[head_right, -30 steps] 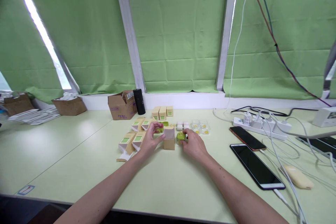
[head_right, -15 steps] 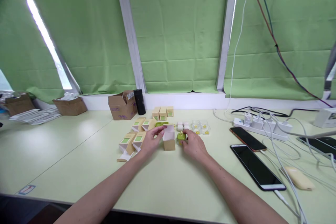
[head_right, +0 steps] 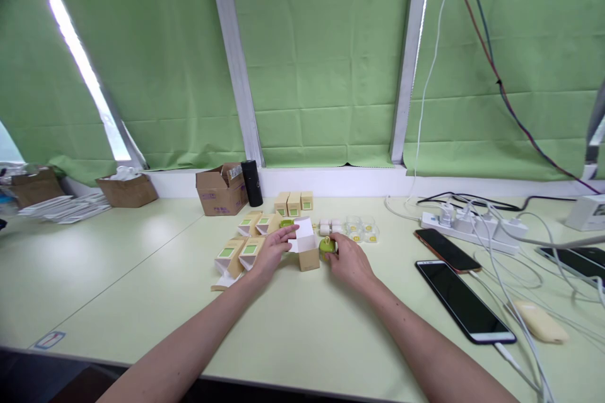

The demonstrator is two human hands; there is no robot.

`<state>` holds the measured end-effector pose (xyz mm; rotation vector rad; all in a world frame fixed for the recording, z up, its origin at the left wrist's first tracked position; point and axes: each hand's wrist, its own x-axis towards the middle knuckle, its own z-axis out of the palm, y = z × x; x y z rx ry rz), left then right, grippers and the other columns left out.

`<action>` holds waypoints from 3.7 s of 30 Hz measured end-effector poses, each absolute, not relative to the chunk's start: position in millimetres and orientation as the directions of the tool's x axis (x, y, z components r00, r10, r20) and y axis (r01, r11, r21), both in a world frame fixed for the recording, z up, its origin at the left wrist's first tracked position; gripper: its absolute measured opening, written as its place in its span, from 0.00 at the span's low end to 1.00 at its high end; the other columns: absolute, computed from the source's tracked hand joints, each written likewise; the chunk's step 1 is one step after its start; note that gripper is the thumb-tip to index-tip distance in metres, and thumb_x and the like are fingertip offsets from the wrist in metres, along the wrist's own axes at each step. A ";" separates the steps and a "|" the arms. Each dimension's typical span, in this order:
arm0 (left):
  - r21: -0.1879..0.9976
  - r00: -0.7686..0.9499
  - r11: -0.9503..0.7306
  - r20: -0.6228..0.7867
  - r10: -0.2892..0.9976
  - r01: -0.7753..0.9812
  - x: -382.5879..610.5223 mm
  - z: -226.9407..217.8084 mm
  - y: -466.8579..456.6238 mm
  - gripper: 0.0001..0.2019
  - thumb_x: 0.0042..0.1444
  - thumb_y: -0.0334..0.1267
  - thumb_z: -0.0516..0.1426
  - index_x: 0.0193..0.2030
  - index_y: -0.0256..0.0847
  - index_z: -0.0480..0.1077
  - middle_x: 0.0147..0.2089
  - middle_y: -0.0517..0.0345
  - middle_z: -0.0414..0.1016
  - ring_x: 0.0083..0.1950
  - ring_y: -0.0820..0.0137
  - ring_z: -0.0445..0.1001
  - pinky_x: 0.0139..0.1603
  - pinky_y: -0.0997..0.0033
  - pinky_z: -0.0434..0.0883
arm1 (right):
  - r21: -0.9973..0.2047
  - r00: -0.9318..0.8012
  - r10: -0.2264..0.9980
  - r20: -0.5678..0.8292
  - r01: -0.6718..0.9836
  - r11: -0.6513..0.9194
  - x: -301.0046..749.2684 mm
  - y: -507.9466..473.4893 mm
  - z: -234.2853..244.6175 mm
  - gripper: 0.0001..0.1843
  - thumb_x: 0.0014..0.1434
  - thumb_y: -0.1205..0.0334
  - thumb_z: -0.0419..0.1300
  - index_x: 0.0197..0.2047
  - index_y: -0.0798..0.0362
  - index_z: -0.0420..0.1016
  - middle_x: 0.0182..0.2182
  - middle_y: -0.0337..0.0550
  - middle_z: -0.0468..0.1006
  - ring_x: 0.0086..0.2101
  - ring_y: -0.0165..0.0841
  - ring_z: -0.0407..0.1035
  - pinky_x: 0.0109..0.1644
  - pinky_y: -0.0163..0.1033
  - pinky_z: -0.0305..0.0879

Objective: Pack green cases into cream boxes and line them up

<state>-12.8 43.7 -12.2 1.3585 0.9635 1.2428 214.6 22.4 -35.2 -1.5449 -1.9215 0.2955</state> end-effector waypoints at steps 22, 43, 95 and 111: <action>0.977 0.260 -0.182 0.206 0.943 -0.111 -4.8 -20.0 39.5 0.31 0.41 0.26 0.57 0.56 0.38 0.76 0.52 0.46 0.82 0.50 0.61 0.79 0.47 0.66 0.71 | -0.769 -0.069 0.808 0.585 0.271 0.579 198.1 -8.6 1.1 0.21 0.67 0.52 0.56 0.62 0.46 0.67 0.60 0.51 0.74 0.49 0.41 0.75 0.38 0.40 0.74; 0.990 0.284 -0.113 0.131 0.950 -0.081 -8.9 -21.0 42.9 0.33 0.39 0.27 0.58 0.57 0.37 0.76 0.48 0.47 0.80 0.47 0.64 0.77 0.43 0.70 0.68 | -0.870 -0.002 0.900 0.436 0.258 0.421 211.4 5.6 -4.7 0.24 0.65 0.44 0.58 0.58 0.49 0.68 0.48 0.49 0.82 0.33 0.38 0.80 0.27 0.38 0.71; 0.985 0.259 -0.136 0.159 0.953 -0.103 -3.9 -12.5 35.3 0.31 0.39 0.25 0.57 0.55 0.34 0.77 0.49 0.45 0.82 0.50 0.61 0.78 0.46 0.69 0.69 | -0.689 -0.159 0.805 0.571 0.441 0.575 190.3 14.2 -29.1 0.10 0.66 0.61 0.57 0.37 0.49 0.80 0.47 0.49 0.72 0.43 0.40 0.73 0.42 0.45 0.73; 0.989 0.244 -0.109 0.130 0.961 -0.097 -5.1 -13.8 36.2 0.31 0.41 0.28 0.57 0.56 0.35 0.78 0.45 0.48 0.81 0.40 0.68 0.76 0.41 0.70 0.67 | -0.759 0.032 0.798 0.602 0.334 0.559 201.2 18.5 -29.5 0.15 0.69 0.57 0.50 0.43 0.49 0.78 0.45 0.50 0.74 0.44 0.42 0.70 0.40 0.45 0.72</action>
